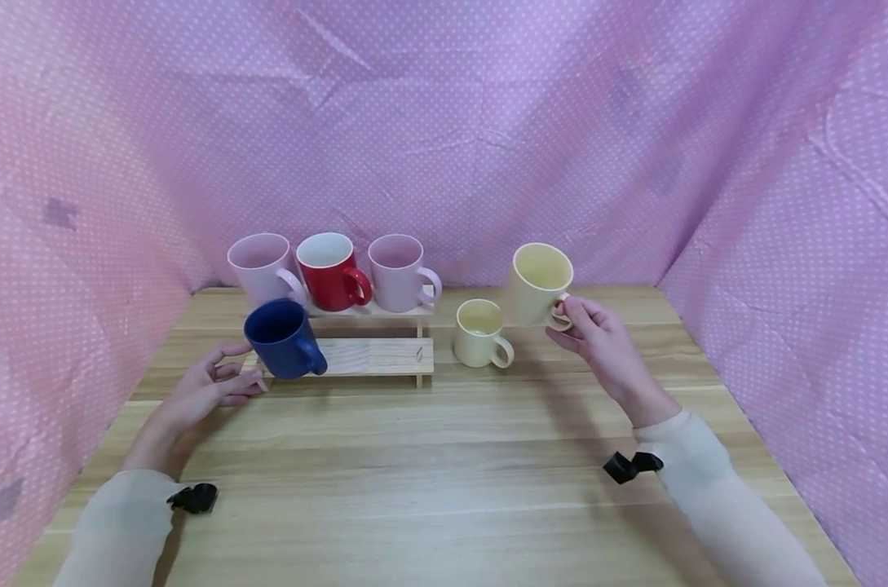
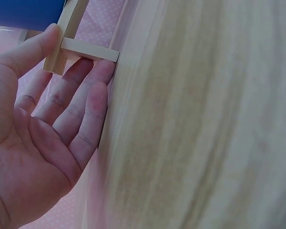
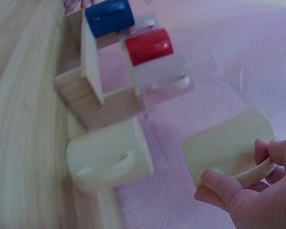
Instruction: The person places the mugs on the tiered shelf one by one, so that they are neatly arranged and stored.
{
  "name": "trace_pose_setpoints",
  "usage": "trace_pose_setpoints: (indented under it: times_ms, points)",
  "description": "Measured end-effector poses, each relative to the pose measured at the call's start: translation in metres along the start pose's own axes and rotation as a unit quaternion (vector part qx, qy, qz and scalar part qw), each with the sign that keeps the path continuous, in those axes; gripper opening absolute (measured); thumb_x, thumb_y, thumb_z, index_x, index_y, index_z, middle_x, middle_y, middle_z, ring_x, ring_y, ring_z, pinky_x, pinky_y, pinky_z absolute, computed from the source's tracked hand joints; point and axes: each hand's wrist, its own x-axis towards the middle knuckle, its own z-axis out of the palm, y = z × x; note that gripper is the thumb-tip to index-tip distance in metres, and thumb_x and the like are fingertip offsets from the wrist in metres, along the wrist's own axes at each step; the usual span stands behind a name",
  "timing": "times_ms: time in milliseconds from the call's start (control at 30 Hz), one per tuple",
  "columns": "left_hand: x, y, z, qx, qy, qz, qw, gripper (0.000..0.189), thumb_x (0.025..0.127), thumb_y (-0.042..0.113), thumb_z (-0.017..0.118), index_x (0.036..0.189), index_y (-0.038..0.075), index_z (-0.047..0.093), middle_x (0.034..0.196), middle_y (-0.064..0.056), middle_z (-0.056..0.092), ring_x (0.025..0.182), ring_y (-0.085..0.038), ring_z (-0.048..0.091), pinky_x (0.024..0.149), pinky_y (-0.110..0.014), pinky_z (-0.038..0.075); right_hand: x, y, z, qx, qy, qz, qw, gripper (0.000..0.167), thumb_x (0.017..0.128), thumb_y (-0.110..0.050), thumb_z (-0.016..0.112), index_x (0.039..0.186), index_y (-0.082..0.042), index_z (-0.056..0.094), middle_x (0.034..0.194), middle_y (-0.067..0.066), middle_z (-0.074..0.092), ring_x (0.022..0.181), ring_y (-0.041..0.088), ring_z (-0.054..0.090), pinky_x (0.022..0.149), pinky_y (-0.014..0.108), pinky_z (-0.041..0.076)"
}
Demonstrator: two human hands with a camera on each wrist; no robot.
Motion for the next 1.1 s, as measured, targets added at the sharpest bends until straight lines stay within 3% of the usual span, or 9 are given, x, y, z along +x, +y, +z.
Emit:
trace_pose_setpoints:
  times_ms: [267,400,500,733,1100]
  points:
    - [-0.001,0.002,-0.001,0.005,-0.002,-0.005,1.0,0.05,0.1,0.023,0.068,0.143,0.023,0.042,0.108,-0.01,0.07,0.097,-0.022,0.073,0.083,-0.033,0.061,0.0,-0.014,0.042,0.0,-0.052,0.007,0.9986,0.025,0.108,-0.024,0.051,0.105,-0.003,0.062,0.116,0.01,0.057,0.113,0.021,0.06,0.103,0.041,0.05]
    - [0.0,0.004,-0.002,0.005,-0.002,-0.004,1.0,0.049,0.1,0.023,0.068,0.142,0.024,0.042,0.11,-0.013,0.07,0.098,-0.022,0.073,0.083,-0.034,0.061,0.001,-0.009,0.067,0.003,-0.073,0.02,0.9971,0.032,0.109,-0.022,0.05,0.112,0.01,0.056,0.118,0.014,0.055,0.111,0.022,0.058,0.104,0.043,0.05]
    - [0.0,0.004,-0.002,0.005,-0.001,-0.004,1.0,0.049,0.1,0.023,0.068,0.142,0.024,0.043,0.11,-0.013,0.07,0.098,-0.021,0.073,0.083,-0.034,0.061,0.003,-0.002,0.085,0.002,-0.085,0.033,0.9958,0.034,0.109,-0.02,0.051,0.114,0.013,0.054,0.117,0.016,0.054,0.11,0.023,0.055,0.105,0.044,0.049]
    - [0.001,0.003,-0.002,-0.001,-0.002,-0.005,1.0,0.05,0.1,0.023,0.068,0.143,0.023,0.042,0.11,-0.012,0.07,0.098,-0.022,0.073,0.083,-0.034,0.061,0.011,0.022,0.122,0.018,-0.102,0.054,0.9932,0.021,0.109,-0.012,0.05,0.112,0.005,0.061,0.109,0.008,0.06,0.107,0.021,0.055,0.104,0.047,0.049]
    - [-0.001,0.0,0.001,-0.003,-0.003,0.001,1.0,0.055,0.1,0.022,0.068,0.146,0.016,0.04,0.111,-0.015,0.069,0.098,-0.024,0.073,0.084,-0.035,0.06,0.02,0.062,0.171,0.004,-0.121,0.089,0.9886,0.026,0.109,-0.014,0.05,0.114,0.009,0.062,0.111,0.01,0.06,0.108,0.017,0.056,0.103,0.051,0.049]
